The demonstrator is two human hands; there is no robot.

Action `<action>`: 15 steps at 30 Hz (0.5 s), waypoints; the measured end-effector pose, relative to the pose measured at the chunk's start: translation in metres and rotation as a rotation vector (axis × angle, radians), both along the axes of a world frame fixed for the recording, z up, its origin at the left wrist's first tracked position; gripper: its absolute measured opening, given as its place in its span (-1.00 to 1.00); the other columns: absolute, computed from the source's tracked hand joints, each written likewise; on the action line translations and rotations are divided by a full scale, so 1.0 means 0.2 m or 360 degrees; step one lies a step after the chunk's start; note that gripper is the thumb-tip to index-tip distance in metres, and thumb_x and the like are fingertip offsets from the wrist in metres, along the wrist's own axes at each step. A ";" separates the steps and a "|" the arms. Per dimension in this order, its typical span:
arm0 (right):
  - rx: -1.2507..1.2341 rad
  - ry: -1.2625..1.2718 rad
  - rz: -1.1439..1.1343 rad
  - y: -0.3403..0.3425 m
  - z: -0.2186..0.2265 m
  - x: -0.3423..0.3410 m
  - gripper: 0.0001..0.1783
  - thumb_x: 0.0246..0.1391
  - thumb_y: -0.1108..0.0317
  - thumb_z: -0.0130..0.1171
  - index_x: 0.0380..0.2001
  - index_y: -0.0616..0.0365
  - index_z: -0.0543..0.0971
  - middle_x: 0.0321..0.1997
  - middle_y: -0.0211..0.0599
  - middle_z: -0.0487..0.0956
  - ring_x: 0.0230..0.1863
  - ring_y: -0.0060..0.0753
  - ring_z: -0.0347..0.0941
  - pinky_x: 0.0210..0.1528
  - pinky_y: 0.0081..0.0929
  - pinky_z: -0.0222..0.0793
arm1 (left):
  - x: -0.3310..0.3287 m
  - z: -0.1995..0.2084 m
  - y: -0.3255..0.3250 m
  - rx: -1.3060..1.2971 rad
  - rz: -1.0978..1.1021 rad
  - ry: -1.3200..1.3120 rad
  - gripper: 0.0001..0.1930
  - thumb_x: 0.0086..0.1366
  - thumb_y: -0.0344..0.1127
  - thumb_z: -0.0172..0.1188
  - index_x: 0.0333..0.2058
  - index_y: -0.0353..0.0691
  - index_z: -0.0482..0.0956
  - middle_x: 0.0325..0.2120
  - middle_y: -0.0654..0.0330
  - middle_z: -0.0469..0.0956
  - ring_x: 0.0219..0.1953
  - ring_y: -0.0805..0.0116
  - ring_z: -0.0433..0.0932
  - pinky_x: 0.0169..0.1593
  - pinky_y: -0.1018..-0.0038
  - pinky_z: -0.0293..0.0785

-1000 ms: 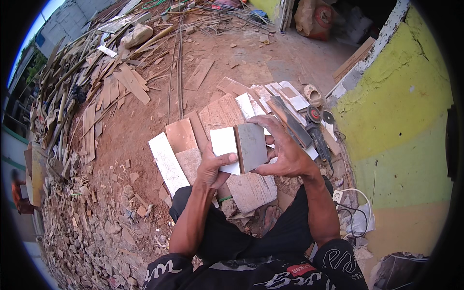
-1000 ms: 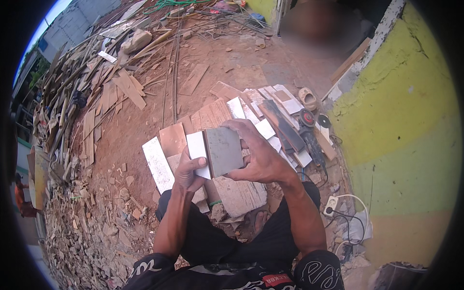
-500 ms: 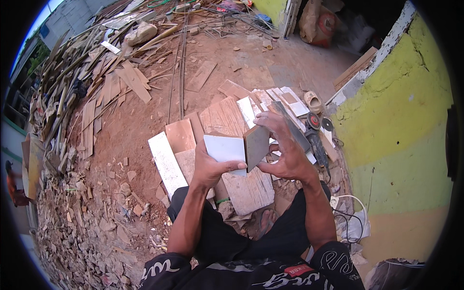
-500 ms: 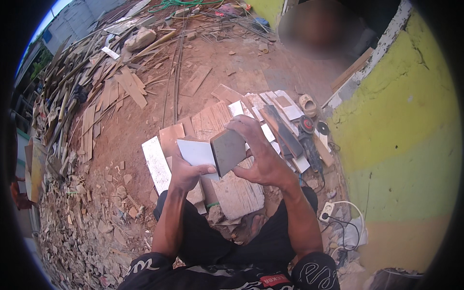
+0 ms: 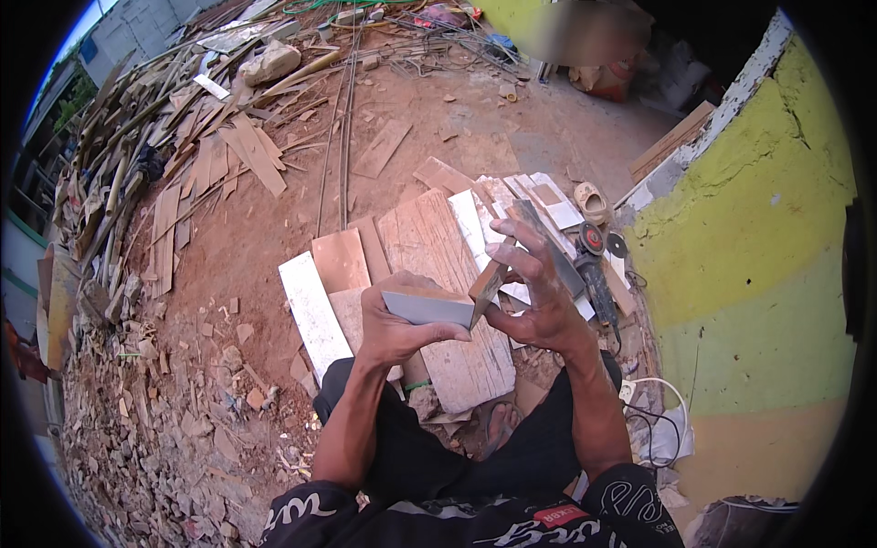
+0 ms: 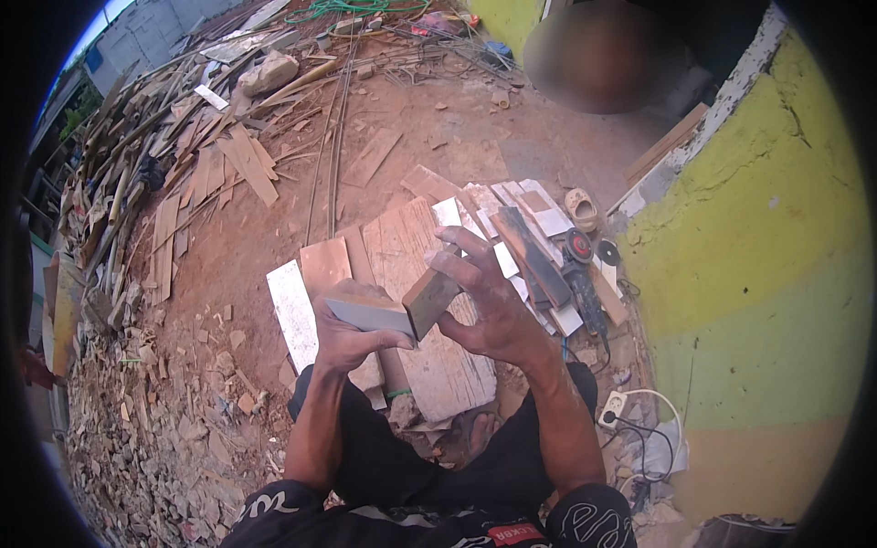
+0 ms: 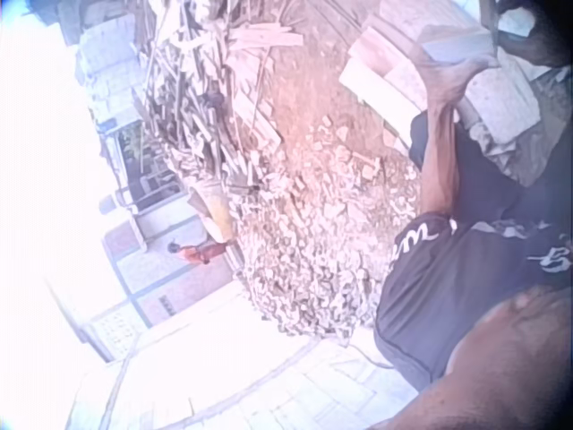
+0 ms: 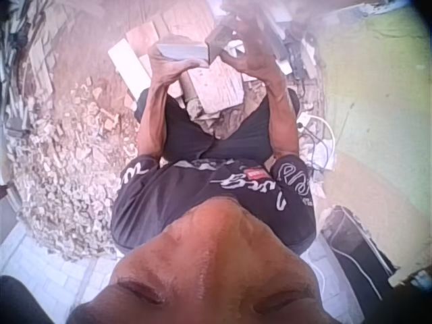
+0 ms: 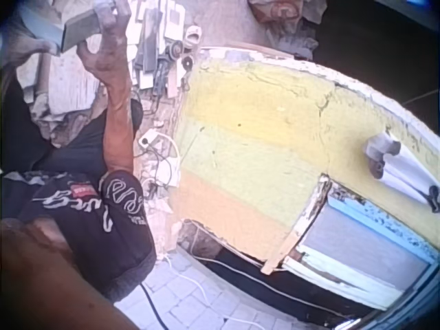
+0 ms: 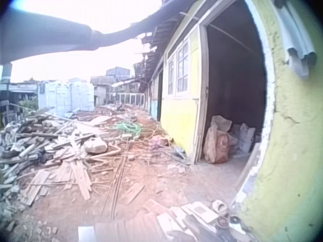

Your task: The person sits on the ground and uses an angle grinder to cut a small tile. After cutting, they inspect the cut edges and compare the two pieces.

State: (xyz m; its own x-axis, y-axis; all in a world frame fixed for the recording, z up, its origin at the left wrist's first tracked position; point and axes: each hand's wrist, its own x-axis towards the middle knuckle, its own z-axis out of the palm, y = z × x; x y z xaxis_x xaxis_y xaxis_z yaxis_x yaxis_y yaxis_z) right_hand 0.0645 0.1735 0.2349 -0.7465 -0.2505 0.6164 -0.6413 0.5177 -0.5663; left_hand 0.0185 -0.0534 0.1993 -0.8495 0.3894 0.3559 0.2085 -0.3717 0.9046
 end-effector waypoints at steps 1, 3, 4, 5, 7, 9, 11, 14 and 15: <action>-0.0006 0.0002 0.0002 0.00 0.00 0.00 -0.03 -0.22 0.56 0.51 0.32 -0.09 0.32 0.43 -0.03 0.23 0.47 0.13 0.18 0.40 -0.06 0.32 | 0.00 0.00 0.00 0.0020 -0.0015 0.0008 -0.60 -0.14 -0.44 0.69 -0.29 -0.35 0.73 -0.38 0.15 0.74 -0.34 0.49 0.69 -0.30 0.55 0.60; -0.0021 0.0008 0.0005 0.00 -0.01 0.00 -0.03 -0.22 0.57 0.51 0.31 -0.09 0.33 0.43 -0.03 0.24 0.47 0.13 0.18 0.40 -0.06 0.32 | 0.00 0.00 0.01 0.0013 -0.0039 -0.0008 -0.61 -0.13 -0.47 0.68 -0.30 -0.35 0.72 -0.38 0.14 0.74 -0.34 0.49 0.69 -0.29 0.55 0.60; -0.0028 0.0015 0.0013 0.00 -0.02 0.00 -0.04 -0.22 0.57 0.52 0.30 -0.09 0.33 0.44 -0.03 0.24 0.47 0.13 0.19 0.39 -0.06 0.33 | 0.01 0.00 0.01 0.0007 -0.0051 -0.0016 -0.62 -0.13 -0.48 0.68 -0.30 -0.36 0.72 -0.39 0.13 0.74 -0.34 0.49 0.70 -0.29 0.55 0.60; -0.0036 0.0022 0.0019 0.00 -0.03 0.00 -0.04 -0.22 0.56 0.52 0.30 -0.09 0.33 0.44 -0.03 0.24 0.46 0.12 0.19 0.39 -0.06 0.34 | 0.00 0.00 0.01 0.0024 -0.0062 -0.0007 -0.62 -0.13 -0.48 0.67 -0.30 -0.36 0.72 -0.39 0.13 0.74 -0.34 0.49 0.70 -0.29 0.55 0.60; -0.0016 0.0050 0.0010 0.00 -0.03 0.00 -0.05 -0.22 0.56 0.52 0.29 -0.09 0.34 0.44 -0.03 0.24 0.46 0.12 0.19 0.38 -0.06 0.35 | 0.00 0.00 0.01 0.0058 -0.0087 0.0008 -0.63 -0.12 -0.50 0.67 -0.29 -0.36 0.72 -0.40 0.12 0.74 -0.35 0.49 0.70 -0.28 0.55 0.61; 0.0042 0.0091 -0.0021 -0.01 -0.01 0.00 -0.07 -0.22 0.56 0.52 0.28 -0.08 0.34 0.44 -0.03 0.24 0.46 0.12 0.19 0.36 -0.06 0.37 | 0.00 -0.01 0.00 0.0073 -0.0093 0.0011 -0.65 -0.12 -0.51 0.66 -0.31 -0.36 0.72 -0.40 0.13 0.74 -0.35 0.49 0.69 -0.29 0.55 0.59; 0.0049 0.0094 -0.0025 -0.01 -0.01 0.00 -0.07 -0.22 0.56 0.51 0.27 -0.08 0.35 0.44 -0.02 0.24 0.46 0.13 0.19 0.36 -0.06 0.38 | 0.00 0.00 0.01 0.0065 -0.0093 0.0011 -0.66 -0.12 -0.52 0.65 -0.33 -0.35 0.73 -0.41 0.14 0.74 -0.37 0.49 0.68 -0.30 0.55 0.58; 0.0015 0.0049 -0.0005 -0.01 -0.03 0.00 -0.07 -0.22 0.56 0.51 0.28 -0.07 0.34 0.44 -0.02 0.24 0.46 0.15 0.19 0.35 -0.06 0.37 | 0.00 0.01 0.01 0.0015 -0.0063 0.0004 -0.66 -0.15 -0.50 0.67 -0.35 -0.34 0.73 -0.43 0.16 0.73 -0.39 0.48 0.67 -0.32 0.54 0.56; -0.0003 0.0026 0.0005 0.00 -0.04 -0.01 -0.07 -0.21 0.55 0.51 0.28 -0.07 0.34 0.44 -0.01 0.24 0.46 0.15 0.19 0.36 -0.06 0.37 | -0.01 0.00 0.02 0.0006 -0.0042 0.0006 -0.66 -0.16 -0.49 0.67 -0.36 -0.33 0.73 -0.44 0.17 0.72 -0.39 0.48 0.66 -0.32 0.54 0.55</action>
